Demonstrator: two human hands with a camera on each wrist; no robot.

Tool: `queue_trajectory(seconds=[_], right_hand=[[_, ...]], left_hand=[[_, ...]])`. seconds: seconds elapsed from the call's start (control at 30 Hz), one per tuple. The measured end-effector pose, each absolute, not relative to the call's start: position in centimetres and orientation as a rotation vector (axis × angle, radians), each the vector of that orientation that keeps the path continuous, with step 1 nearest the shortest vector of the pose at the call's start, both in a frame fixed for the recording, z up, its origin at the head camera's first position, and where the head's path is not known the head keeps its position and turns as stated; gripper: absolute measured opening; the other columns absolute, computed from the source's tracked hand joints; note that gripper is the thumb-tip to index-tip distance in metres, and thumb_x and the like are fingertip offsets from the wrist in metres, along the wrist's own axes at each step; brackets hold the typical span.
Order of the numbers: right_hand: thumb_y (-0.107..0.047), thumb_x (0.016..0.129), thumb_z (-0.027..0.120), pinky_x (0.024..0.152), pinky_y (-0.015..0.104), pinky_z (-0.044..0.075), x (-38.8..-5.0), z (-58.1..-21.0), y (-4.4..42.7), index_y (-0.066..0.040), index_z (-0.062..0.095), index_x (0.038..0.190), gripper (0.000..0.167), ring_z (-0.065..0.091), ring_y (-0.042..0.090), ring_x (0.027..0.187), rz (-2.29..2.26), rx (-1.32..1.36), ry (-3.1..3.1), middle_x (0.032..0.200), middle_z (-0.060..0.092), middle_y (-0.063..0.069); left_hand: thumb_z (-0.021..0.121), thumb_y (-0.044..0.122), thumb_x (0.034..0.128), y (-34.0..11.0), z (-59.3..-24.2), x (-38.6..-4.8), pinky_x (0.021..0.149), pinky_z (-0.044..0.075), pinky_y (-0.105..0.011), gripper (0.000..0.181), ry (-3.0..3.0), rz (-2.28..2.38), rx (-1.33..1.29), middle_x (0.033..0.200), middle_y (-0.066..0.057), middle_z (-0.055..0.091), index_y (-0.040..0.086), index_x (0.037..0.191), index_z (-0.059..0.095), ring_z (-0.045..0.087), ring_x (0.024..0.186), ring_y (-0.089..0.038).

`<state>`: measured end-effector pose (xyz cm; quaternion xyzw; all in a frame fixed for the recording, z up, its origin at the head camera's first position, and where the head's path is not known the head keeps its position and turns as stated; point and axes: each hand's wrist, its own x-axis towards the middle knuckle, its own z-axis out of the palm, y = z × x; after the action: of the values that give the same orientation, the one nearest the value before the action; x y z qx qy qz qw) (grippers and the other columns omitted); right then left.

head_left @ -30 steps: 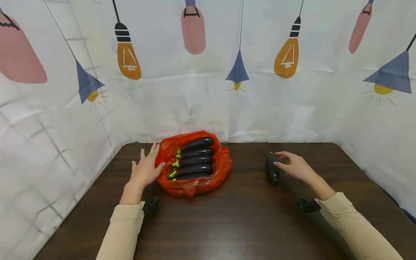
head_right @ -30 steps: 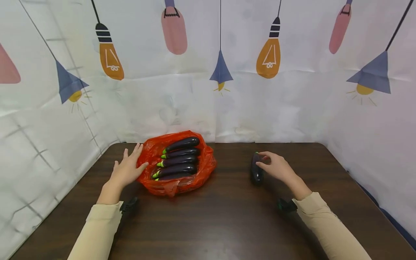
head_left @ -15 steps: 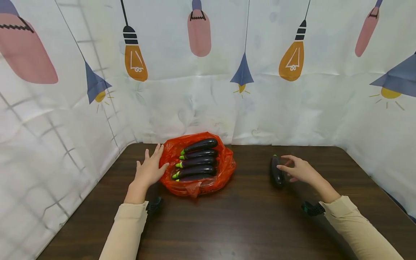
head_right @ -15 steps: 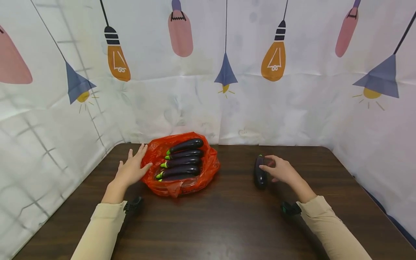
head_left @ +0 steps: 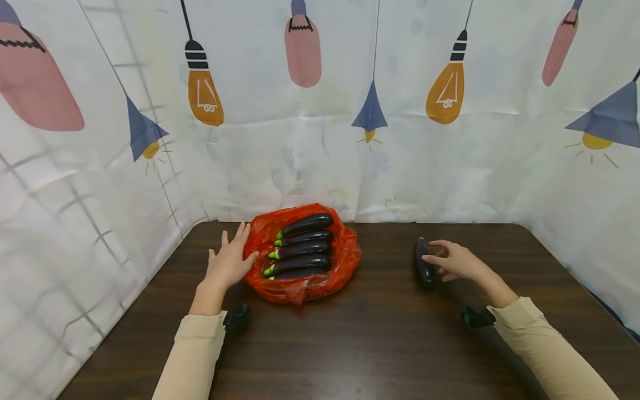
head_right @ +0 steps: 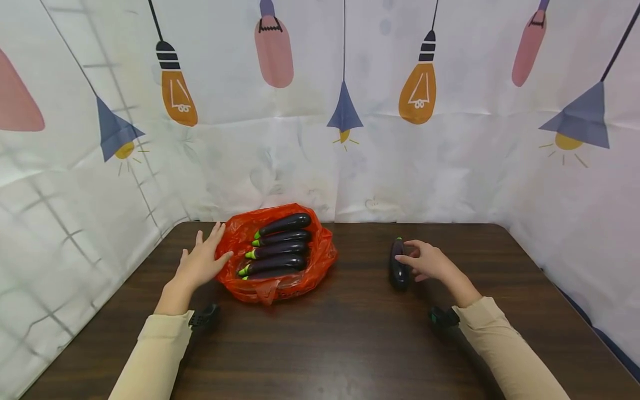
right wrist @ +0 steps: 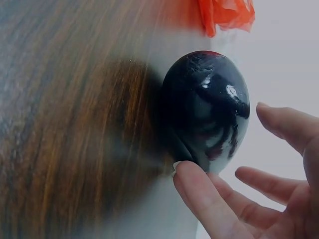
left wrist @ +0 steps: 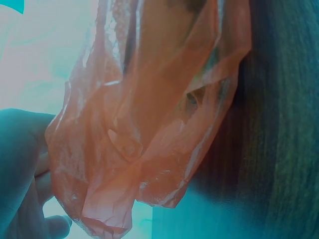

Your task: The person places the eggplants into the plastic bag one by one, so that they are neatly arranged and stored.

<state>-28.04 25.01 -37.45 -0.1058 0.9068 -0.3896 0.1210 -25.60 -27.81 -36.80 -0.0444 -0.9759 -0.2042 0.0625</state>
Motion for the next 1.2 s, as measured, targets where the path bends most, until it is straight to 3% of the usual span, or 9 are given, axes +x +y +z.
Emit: queue_trajectory(seconds=[0.33, 0.6, 0.87, 1.2], right_hand=[[-0.03, 0.103, 0.064, 0.067, 0.04, 0.063, -28.64, -37.72, 24.62, 0.013, 0.027, 0.154, 0.076, 0.068, 0.023, 0.078, -1.111, -0.301, 2.615, 0.127, 0.055, 0.037], [-0.03, 0.104, 0.063, 0.066, 0.041, 0.063, -28.76, -37.54, 24.59, 0.013, 0.024, 0.154, 0.077, 0.068, 0.023, 0.075, -1.096, -0.283, 2.597, 0.115, 0.057, 0.028], [-0.029, 0.105, 0.061, 0.067, 0.04, 0.063, -28.72, -37.77, 24.7, 0.012, 0.024, 0.155, 0.075, 0.067, 0.021, 0.073, -1.126, -0.272, 2.577, 0.117, 0.058, 0.028], [-0.024, 0.105, 0.061, 0.065, 0.041, 0.063, -28.69, -37.47, 24.65, 0.011, 0.025, 0.155, 0.072, 0.064, 0.021, 0.068, -1.121, -0.317, 2.573, 0.101, 0.06, 0.017]], left_hand=[[0.06, 0.028, 0.1034, -27.8, -36.65, -25.53, 0.105, 0.0, -0.085, 0.079, -2.952, -0.624, -0.135, 0.17, -0.019, 0.01, 0.005, 0.164, 0.015, 0.001, 0.149, -0.058], [0.06, 0.027, 0.1032, -27.79, -36.63, -25.6, 0.104, 0.001, -0.085, 0.079, -2.948, -0.626, -0.143, 0.17, -0.019, 0.011, 0.004, 0.164, 0.016, 0.001, 0.149, -0.058], [0.06, 0.028, 0.1032, -27.86, -36.71, -25.62, 0.104, 0.001, -0.085, 0.079, -2.946, -0.627, -0.145, 0.17, -0.019, 0.01, 0.004, 0.164, 0.016, 0.0, 0.149, -0.058], [0.06, 0.027, 0.1034, -27.89, -36.77, -25.61, 0.104, 0.002, -0.086, 0.078, -2.939, -0.632, -0.155, 0.17, -0.018, 0.009, 0.004, 0.164, 0.017, 0.0, 0.149, -0.058]])
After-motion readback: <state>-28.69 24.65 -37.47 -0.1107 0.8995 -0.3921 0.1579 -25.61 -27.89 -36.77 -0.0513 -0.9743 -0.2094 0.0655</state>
